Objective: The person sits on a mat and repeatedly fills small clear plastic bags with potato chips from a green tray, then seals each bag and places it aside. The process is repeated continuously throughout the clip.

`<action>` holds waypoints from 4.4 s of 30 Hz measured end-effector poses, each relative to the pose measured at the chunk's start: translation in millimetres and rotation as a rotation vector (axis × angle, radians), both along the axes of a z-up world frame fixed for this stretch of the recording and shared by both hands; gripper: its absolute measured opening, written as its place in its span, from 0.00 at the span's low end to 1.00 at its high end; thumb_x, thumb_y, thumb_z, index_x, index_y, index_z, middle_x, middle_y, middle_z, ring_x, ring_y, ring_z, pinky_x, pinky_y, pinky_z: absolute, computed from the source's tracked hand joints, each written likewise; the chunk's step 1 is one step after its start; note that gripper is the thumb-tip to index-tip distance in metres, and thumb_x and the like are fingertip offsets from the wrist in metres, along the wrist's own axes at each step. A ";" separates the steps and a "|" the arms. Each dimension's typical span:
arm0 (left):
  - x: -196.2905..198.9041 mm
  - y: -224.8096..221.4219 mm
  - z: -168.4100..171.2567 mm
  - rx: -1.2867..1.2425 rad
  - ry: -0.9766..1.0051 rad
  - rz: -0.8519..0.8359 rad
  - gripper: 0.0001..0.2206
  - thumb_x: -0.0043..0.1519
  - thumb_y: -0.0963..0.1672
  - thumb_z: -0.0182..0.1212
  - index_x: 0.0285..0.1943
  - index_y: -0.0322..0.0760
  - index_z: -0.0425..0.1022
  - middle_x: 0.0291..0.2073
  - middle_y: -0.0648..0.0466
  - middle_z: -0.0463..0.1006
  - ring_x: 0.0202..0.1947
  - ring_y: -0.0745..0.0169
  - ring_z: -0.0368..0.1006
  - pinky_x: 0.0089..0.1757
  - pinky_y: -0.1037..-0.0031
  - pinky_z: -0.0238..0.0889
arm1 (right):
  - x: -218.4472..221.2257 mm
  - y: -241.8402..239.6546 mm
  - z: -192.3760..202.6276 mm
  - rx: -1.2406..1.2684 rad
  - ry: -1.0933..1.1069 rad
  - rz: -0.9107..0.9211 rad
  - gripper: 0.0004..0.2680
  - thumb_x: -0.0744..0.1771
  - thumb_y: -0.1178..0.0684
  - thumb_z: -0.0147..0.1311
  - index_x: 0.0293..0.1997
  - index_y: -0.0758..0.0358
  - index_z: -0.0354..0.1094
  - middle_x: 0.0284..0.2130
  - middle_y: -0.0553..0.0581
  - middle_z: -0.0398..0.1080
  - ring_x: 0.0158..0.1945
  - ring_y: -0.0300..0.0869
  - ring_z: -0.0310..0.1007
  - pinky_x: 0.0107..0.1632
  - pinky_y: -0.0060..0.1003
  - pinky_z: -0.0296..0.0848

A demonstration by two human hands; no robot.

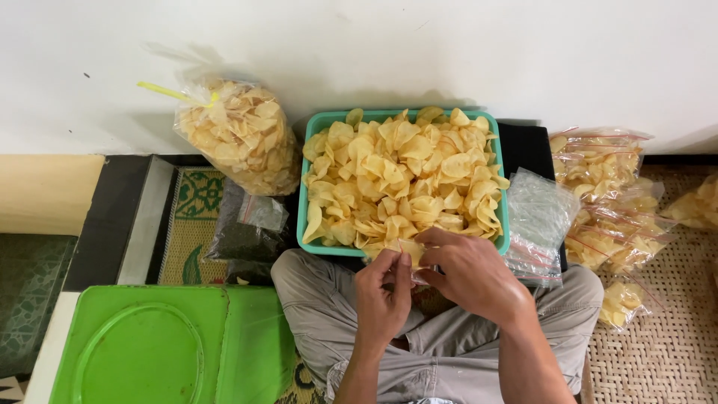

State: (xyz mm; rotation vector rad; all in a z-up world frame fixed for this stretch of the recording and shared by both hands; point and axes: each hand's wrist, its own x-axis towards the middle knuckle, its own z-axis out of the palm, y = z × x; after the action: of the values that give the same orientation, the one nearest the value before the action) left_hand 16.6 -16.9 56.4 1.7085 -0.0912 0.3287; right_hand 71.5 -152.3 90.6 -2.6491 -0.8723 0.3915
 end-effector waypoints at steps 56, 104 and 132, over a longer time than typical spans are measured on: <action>14.6 29.0 -13.3 -0.277 -0.036 0.073 0.14 0.62 0.45 0.48 0.22 0.39 0.57 0.16 0.59 0.55 0.19 0.73 0.48 0.25 0.80 0.44 | 36.0 1.5 -47.4 0.106 -0.108 -0.518 0.06 0.62 0.46 0.53 0.35 0.53 0.71 0.30 0.45 0.66 0.23 0.41 0.69 0.23 0.39 0.60; 15.2 29.7 -7.6 -0.107 0.027 0.050 0.15 0.64 0.46 0.42 0.22 0.39 0.56 0.15 0.59 0.55 0.16 0.73 0.47 0.23 0.78 0.43 | 5.1 33.6 -5.7 0.512 -0.039 -0.270 0.04 0.58 0.55 0.60 0.30 0.60 0.73 0.41 0.51 0.70 0.38 0.41 0.73 0.35 0.37 0.71; 35.4 34.1 10.4 -0.338 -0.009 -0.164 0.09 0.58 0.44 0.57 0.41 0.33 0.74 0.26 0.56 0.73 0.34 0.72 0.67 0.40 0.73 0.64 | 13.3 8.1 17.0 0.544 -0.032 0.012 0.03 0.61 0.59 0.50 0.29 0.58 0.70 0.32 0.51 0.70 0.31 0.47 0.74 0.30 0.36 0.73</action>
State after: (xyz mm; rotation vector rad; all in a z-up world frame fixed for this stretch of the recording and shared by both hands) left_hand 52.1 17.2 66.8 1.3557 -0.1713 0.2155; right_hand 84.8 -144.2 107.6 -2.1525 -0.8579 0.0918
